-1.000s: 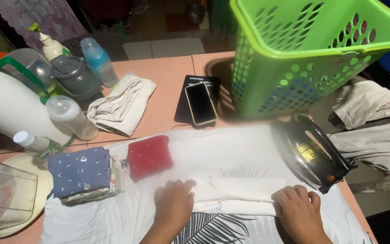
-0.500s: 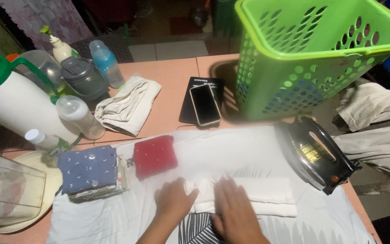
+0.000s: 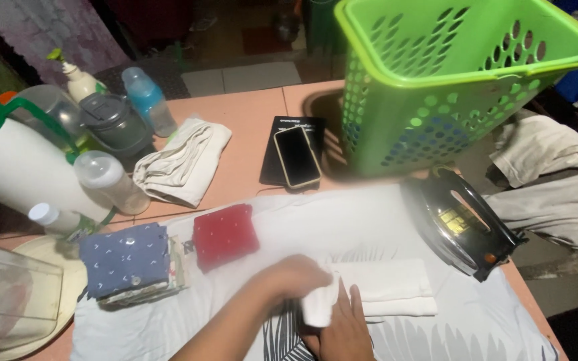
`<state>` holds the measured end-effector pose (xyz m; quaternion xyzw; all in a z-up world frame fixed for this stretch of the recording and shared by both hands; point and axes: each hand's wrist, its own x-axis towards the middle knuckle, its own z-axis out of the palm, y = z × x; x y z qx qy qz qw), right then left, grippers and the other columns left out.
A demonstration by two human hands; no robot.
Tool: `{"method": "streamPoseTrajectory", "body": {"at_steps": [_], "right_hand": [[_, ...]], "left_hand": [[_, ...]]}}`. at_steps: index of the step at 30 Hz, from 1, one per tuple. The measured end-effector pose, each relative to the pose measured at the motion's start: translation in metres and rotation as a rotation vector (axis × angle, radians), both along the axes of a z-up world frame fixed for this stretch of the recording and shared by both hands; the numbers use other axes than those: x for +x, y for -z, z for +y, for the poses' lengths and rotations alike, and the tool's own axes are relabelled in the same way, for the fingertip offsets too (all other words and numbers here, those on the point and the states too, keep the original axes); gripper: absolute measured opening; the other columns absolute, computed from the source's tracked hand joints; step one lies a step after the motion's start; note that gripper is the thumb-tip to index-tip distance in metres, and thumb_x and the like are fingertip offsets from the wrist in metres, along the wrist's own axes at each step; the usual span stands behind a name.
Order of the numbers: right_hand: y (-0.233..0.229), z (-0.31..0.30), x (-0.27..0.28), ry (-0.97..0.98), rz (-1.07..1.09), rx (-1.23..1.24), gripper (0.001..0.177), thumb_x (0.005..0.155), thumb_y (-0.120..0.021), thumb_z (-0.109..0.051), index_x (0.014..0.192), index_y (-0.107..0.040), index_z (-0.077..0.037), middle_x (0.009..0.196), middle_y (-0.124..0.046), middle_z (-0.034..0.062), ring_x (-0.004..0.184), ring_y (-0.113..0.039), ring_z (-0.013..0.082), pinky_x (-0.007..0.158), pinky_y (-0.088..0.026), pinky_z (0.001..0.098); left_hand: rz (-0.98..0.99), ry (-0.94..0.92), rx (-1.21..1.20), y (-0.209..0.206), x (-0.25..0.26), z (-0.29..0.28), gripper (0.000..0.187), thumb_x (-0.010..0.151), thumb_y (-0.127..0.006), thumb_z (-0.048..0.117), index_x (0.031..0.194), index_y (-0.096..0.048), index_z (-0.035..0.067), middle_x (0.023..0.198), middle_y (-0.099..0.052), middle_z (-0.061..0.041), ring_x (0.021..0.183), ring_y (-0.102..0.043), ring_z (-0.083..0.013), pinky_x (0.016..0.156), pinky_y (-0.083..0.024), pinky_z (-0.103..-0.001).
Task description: Ironing a white shirt and a blue hoodie, folding them, and placing them in a drawer.
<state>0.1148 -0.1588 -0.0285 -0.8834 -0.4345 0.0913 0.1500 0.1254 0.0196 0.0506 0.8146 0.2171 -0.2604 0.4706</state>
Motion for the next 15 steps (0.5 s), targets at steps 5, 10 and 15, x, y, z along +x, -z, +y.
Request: {"method": "streamPoseTrajectory", "body": {"at_steps": [5, 10, 15], "right_hand": [[-0.007, -0.012, 0.012, -0.021, 0.060, -0.159, 0.079, 0.094, -0.071, -0.058, 0.137, -0.044, 0.003, 0.156, -0.037, 0.0190, 0.151, -0.021, 0.0390, 0.123, -0.007, 0.0620], [-0.013, -0.046, 0.027, 0.105, 0.151, -0.123, 0.086, 0.082, -0.078, -0.044, 0.149, -0.040, -0.006, 0.161, -0.027, 0.0271, 0.152, -0.015, 0.0458, 0.116, -0.007, 0.0567], [0.050, -0.088, 0.028, 0.283, -0.096, 0.402, 0.074, 0.076, -0.068, -0.012, 0.144, -0.045, 0.004, 0.150, -0.045, 0.0291, 0.144, -0.036, 0.0477, 0.117, -0.023, 0.0586]], "left_hand": [[0.092, 0.079, -0.154, -0.001, 0.021, -0.024, 0.049, 0.098, -0.053, 0.038, 0.102, -0.073, -0.007, 0.097, -0.077, -0.027, 0.070, -0.065, -0.0273, 0.061, -0.047, -0.041], [0.002, -0.066, -0.329, 0.014, 0.022, -0.032, 0.042, 0.099, -0.052, 0.026, 0.105, -0.073, -0.010, 0.100, -0.075, -0.024, 0.075, -0.074, -0.0236, 0.064, -0.054, -0.037], [-0.046, 0.078, -0.190, 0.031, 0.024, -0.036, 0.040, 0.098, -0.048, 0.023, 0.106, -0.072, -0.008, 0.097, -0.074, -0.019, 0.075, -0.076, -0.0230, 0.064, -0.055, -0.033]]}}
